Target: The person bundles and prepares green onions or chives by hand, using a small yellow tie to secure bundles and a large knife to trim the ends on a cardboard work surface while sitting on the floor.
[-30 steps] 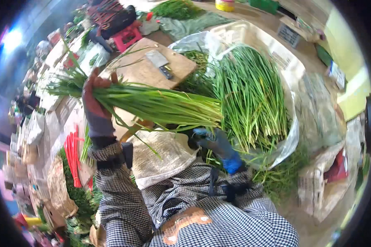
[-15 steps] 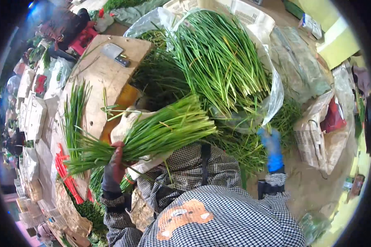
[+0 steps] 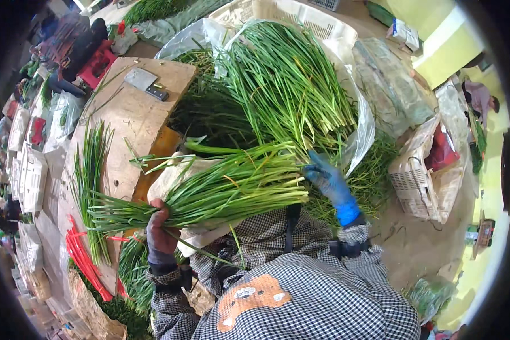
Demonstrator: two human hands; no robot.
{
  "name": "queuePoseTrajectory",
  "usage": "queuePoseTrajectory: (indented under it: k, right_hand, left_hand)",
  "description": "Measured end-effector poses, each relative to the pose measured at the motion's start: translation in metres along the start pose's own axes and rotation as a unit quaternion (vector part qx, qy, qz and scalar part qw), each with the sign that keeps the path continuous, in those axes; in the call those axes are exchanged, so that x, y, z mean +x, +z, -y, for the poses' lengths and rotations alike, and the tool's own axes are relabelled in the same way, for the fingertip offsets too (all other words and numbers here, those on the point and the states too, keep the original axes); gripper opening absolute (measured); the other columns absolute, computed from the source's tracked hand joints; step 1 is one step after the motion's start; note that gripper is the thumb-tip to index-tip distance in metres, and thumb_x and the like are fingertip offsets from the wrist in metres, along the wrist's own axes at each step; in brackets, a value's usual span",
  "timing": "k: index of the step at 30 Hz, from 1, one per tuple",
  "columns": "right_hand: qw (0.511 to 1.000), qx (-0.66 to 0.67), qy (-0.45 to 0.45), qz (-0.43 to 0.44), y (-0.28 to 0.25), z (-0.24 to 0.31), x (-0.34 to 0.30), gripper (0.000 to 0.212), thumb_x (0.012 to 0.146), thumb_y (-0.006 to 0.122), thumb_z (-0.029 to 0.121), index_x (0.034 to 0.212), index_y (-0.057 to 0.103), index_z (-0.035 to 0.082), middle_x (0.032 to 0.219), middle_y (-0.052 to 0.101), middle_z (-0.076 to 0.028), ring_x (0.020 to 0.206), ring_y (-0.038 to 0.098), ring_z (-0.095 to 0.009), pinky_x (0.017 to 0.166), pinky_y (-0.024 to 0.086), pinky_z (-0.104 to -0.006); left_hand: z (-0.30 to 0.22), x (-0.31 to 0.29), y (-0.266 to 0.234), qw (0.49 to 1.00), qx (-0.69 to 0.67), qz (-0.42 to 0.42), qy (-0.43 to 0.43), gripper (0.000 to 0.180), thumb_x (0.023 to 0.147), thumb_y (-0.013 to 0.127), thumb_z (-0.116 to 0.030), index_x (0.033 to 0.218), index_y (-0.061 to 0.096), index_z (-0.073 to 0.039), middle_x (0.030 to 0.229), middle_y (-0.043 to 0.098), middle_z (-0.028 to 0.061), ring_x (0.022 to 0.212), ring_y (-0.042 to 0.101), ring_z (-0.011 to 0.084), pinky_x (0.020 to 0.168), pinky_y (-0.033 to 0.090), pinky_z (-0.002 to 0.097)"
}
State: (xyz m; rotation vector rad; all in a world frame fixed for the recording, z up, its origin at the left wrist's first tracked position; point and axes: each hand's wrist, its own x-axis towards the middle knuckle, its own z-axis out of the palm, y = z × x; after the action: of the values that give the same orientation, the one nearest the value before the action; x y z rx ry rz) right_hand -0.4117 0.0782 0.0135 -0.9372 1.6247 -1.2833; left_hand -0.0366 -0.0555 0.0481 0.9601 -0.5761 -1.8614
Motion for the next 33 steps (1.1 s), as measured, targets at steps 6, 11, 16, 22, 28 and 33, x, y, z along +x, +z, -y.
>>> queuePoseTrajectory:
  k: [6, 11, 16, 22, 28, 33]
  right_hand:
    - [0.989, -0.11, -0.033, 0.091, 0.037, 0.008, 0.029, 0.045, 0.084, 0.06, 0.037, 0.108, 0.057, -0.001, 0.086, 0.063, -0.009, 0.08, 0.055, -0.015, 0.075, 0.044, -0.0286]
    - [0.997, -0.023, -0.072, -0.019, 0.014, -0.016, -0.007, 0.031, 0.088, 0.056, 0.027, 0.101, 0.063, 0.001, 0.078, 0.061, 0.0, 0.069, 0.051, -0.009, 0.062, 0.042, -0.0257]
    - [0.961, -0.182, 0.134, -0.16, -0.088, -0.007, -0.054, 0.028, 0.086, 0.058, 0.019, 0.104, 0.061, -0.001, 0.078, 0.059, 0.0, 0.062, 0.052, -0.007, 0.061, 0.046, -0.0247]
    - [0.995, -0.036, 0.001, -0.091, -0.083, 0.0, -0.034, 0.048, 0.084, 0.062, 0.03, 0.119, 0.052, -0.001, 0.089, 0.06, -0.003, 0.078, 0.056, -0.01, 0.072, 0.048, -0.0238]
    - [0.994, 0.045, -0.052, 0.087, 0.003, 0.016, 0.05, 0.041, 0.08, 0.066, 0.029, 0.109, 0.059, 0.0, 0.085, 0.061, -0.002, 0.08, 0.056, -0.008, 0.075, 0.046, -0.0228]
    - [0.985, -0.09, -0.113, 0.091, 0.011, 0.009, 0.06, 0.013, 0.08, 0.066, 0.013, 0.087, 0.066, 0.001, 0.075, 0.065, -0.003, 0.068, 0.057, -0.008, 0.065, 0.047, -0.0228]
  left_hand:
    - [0.007, -0.001, -0.036, 0.998, -0.055, 0.021, -0.02, 0.023, 0.073, 0.052, -0.003, 0.094, 0.049, -0.013, 0.083, 0.055, 0.0023, 0.079, 0.06, 0.0186, 0.067, 0.053, 0.0366]
    - [0.028, -0.002, -0.003, 0.998, -0.045, 0.027, 0.02, 0.022, 0.072, 0.051, -0.004, 0.092, 0.048, -0.013, 0.081, 0.056, 0.0049, 0.074, 0.06, 0.0192, 0.064, 0.053, 0.0336]
    - [0.016, -0.001, -0.023, 1.0, -0.025, 0.016, 0.006, 0.024, 0.071, 0.051, -0.003, 0.092, 0.048, -0.014, 0.084, 0.053, 0.004, 0.074, 0.058, 0.02, 0.066, 0.053, 0.0347]
    - [0.02, 0.003, -0.003, 0.998, -0.057, 0.01, -0.002, 0.026, 0.073, 0.047, 0.003, 0.091, 0.051, -0.016, 0.09, 0.056, 0.0067, 0.078, 0.06, 0.0254, 0.069, 0.054, 0.0406]
    - [0.024, 0.003, -0.02, 0.99, -0.108, 0.082, 0.026, 0.025, 0.072, 0.049, 0.001, 0.09, 0.046, -0.016, 0.089, 0.057, 0.0088, 0.083, 0.061, 0.0286, 0.072, 0.055, 0.0449]
    - [0.021, -0.002, -0.013, 0.998, -0.055, 0.002, 0.015, 0.023, 0.07, 0.049, -0.001, 0.087, 0.044, -0.015, 0.084, 0.053, 0.0052, 0.079, 0.059, 0.0251, 0.07, 0.054, 0.041]
